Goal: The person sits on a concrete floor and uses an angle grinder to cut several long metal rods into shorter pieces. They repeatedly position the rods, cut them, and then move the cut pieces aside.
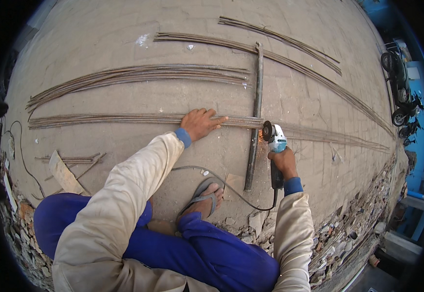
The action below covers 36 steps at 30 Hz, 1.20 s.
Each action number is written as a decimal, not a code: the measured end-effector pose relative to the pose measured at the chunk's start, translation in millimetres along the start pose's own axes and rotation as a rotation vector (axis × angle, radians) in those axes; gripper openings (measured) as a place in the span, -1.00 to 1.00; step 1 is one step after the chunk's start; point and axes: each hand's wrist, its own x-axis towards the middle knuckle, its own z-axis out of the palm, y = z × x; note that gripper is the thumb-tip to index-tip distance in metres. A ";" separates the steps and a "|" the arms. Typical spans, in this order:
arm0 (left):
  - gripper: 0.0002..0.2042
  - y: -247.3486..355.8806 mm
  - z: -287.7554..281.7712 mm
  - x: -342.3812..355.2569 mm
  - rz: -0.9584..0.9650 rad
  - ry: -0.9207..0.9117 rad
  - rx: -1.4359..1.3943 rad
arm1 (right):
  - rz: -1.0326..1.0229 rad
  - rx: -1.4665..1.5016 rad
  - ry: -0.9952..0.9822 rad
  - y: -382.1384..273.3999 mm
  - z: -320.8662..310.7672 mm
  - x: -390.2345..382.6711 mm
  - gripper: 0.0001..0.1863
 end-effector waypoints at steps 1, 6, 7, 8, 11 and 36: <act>-0.52 -0.2 -0.3 -0.2 0.001 -0.002 -0.007 | -0.008 0.029 -0.016 0.8 -0.3 3.1 -0.42; -0.53 -0.2 -1.8 -1.3 0.003 0.018 -0.015 | 0.064 0.070 -0.103 2.2 -1.4 13.2 -0.39; -0.52 -0.1 -1.6 -1.2 0.003 0.023 -0.016 | 0.037 0.053 -0.082 2.2 -1.2 12.9 -0.39; -0.52 0.0 -1.4 -1.0 0.002 0.011 -0.014 | 0.010 0.035 -0.060 2.0 -1.0 12.2 -0.39; -0.52 0.2 0.1 -0.7 -0.001 0.022 -0.004 | 0.012 0.049 -0.050 1.1 0.1 8.4 -0.40; -0.53 0.6 -4.8 -1.4 -0.016 0.009 -0.066 | 0.027 0.073 -0.088 -5.5 -4.8 8.1 -0.42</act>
